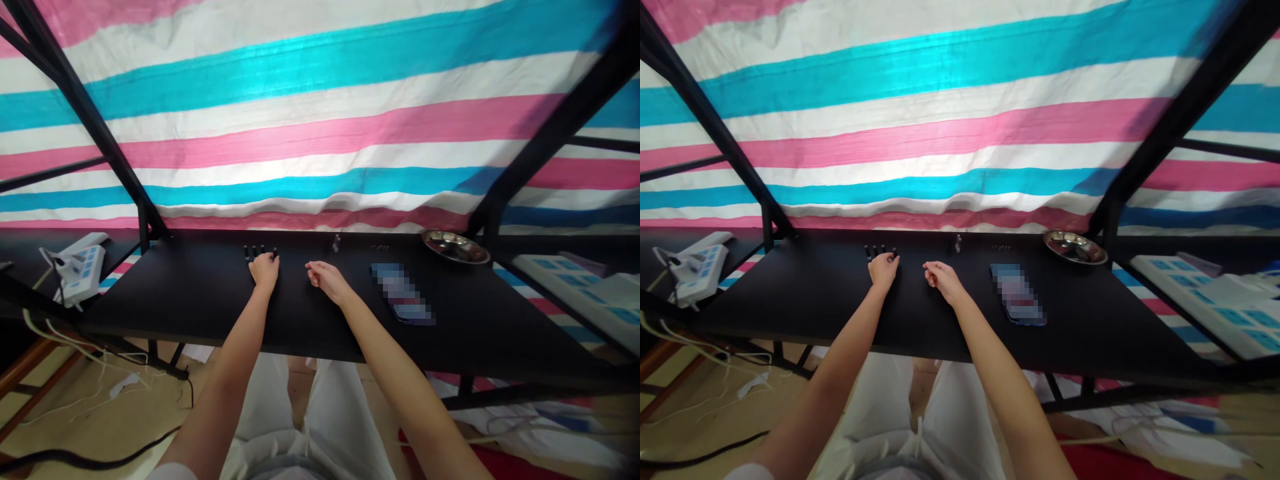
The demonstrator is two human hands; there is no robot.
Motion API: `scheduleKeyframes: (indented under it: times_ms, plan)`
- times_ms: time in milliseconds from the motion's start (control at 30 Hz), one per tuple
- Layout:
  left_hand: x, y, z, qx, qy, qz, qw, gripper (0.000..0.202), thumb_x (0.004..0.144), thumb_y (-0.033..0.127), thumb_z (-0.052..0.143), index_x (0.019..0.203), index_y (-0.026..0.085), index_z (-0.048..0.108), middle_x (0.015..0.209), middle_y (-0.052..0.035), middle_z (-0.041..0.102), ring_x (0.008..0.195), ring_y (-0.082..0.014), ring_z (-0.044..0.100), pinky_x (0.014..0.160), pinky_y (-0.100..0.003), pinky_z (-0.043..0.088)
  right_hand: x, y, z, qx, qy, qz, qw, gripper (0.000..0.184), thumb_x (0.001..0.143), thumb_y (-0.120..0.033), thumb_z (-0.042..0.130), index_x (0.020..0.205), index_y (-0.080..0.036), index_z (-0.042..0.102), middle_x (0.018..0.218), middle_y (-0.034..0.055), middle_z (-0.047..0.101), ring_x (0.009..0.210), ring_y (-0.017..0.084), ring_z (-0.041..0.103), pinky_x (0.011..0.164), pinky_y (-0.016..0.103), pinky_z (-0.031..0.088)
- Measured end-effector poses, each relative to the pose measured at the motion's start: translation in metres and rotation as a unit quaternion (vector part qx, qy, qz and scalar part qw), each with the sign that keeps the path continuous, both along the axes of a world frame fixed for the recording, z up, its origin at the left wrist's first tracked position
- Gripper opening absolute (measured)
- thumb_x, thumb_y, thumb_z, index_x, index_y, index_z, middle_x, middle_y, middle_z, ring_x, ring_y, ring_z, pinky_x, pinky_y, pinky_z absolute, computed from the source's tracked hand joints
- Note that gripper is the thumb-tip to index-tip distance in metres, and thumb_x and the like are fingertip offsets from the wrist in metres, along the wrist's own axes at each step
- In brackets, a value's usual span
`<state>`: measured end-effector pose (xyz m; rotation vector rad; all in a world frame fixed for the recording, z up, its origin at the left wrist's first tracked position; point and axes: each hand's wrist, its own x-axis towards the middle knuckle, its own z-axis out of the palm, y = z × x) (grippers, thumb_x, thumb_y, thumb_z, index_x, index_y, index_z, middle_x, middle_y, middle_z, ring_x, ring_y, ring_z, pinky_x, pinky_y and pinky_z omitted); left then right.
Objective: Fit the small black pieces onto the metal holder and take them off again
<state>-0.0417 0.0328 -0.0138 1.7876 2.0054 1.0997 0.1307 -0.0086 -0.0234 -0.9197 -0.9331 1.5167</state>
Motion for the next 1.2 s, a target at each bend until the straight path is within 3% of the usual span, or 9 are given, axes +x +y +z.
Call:
scheduleKeyframes:
  times_ms: [367, 767, 900, 1000, 1100, 1200]
  plan:
    - [-0.004, 0.009, -0.002, -0.030, 0.049, 0.049, 0.997, 0.025, 0.077, 0.034, 0.053, 0.088, 0.020, 0.070, 0.080, -0.0121, 0.068, 0.085, -0.0279, 0.060, 0.081, -0.038, 0.030, 0.001, -0.002, 0.003, -0.001, 0.006, 0.008, 1.000, 0.034, 0.058, -0.045, 0.073, 0.069, -0.016, 0.058, 0.051, -0.0047, 0.050, 0.040, 0.005, 0.037, 0.041, 0.022, 0.022]
    - [-0.001, 0.008, 0.007, -0.098, 0.101, 0.066, 0.988, 0.030, 0.079, 0.039, 0.050, 0.096, 0.023, 0.069, 0.090, -0.0069, 0.070, 0.090, -0.0231, 0.059, 0.084, -0.035, 0.031, 0.000, -0.002, 0.005, -0.002, -0.010, 0.004, 1.000, 0.037, 0.057, -0.047, 0.071, 0.070, -0.015, 0.058, 0.050, -0.0051, 0.049, 0.041, 0.005, 0.036, 0.043, 0.022, 0.021]
    - [-0.001, 0.008, 0.006, -0.102, 0.105, 0.066, 0.987, 0.029, 0.079, 0.038, 0.050, 0.096, 0.024, 0.069, 0.090, -0.0066, 0.070, 0.090, -0.0229, 0.059, 0.084, -0.035, 0.031, 0.001, 0.000, 0.003, 0.018, -0.066, -0.052, 0.996, 0.036, 0.061, -0.050, 0.066, 0.070, -0.016, 0.056, 0.050, -0.0056, 0.046, 0.041, 0.006, 0.034, 0.044, 0.023, 0.024]
    - [-0.001, 0.007, 0.006, -0.106, 0.112, 0.065, 0.986, 0.028, 0.079, 0.038, 0.051, 0.094, 0.024, 0.069, 0.089, -0.0067, 0.070, 0.090, -0.0237, 0.059, 0.083, -0.036, 0.031, 0.006, 0.001, 0.001, 0.081, -0.221, -0.171, 0.957, 0.033, 0.069, -0.050, 0.056, 0.068, -0.018, 0.056, 0.052, -0.0034, 0.048, 0.046, 0.010, 0.040, 0.049, 0.025, 0.030]
    - [-0.003, 0.005, 0.008, -0.108, 0.117, 0.062, 0.985, 0.028, 0.078, 0.039, 0.052, 0.091, 0.023, 0.070, 0.088, -0.0076, 0.070, 0.090, -0.0249, 0.059, 0.082, -0.037, 0.031, 0.013, 0.000, 0.002, 0.132, -0.411, -0.268, 0.861, 0.029, 0.077, -0.044, 0.048, 0.072, -0.018, 0.058, 0.065, 0.0026, 0.058, 0.062, 0.015, 0.051, 0.062, 0.028, 0.037]
    - [-0.005, -0.001, 0.012, -0.100, 0.122, 0.058, 0.986, 0.029, 0.077, 0.040, 0.053, 0.090, 0.022, 0.070, 0.086, -0.0087, 0.070, 0.088, -0.0254, 0.059, 0.081, -0.037, 0.031, 0.018, -0.001, 0.002, 0.118, -0.542, -0.289, 0.780, 0.028, 0.081, -0.037, 0.041, 0.088, -0.017, 0.061, 0.085, 0.0084, 0.063, 0.081, 0.020, 0.054, 0.075, 0.033, 0.037]
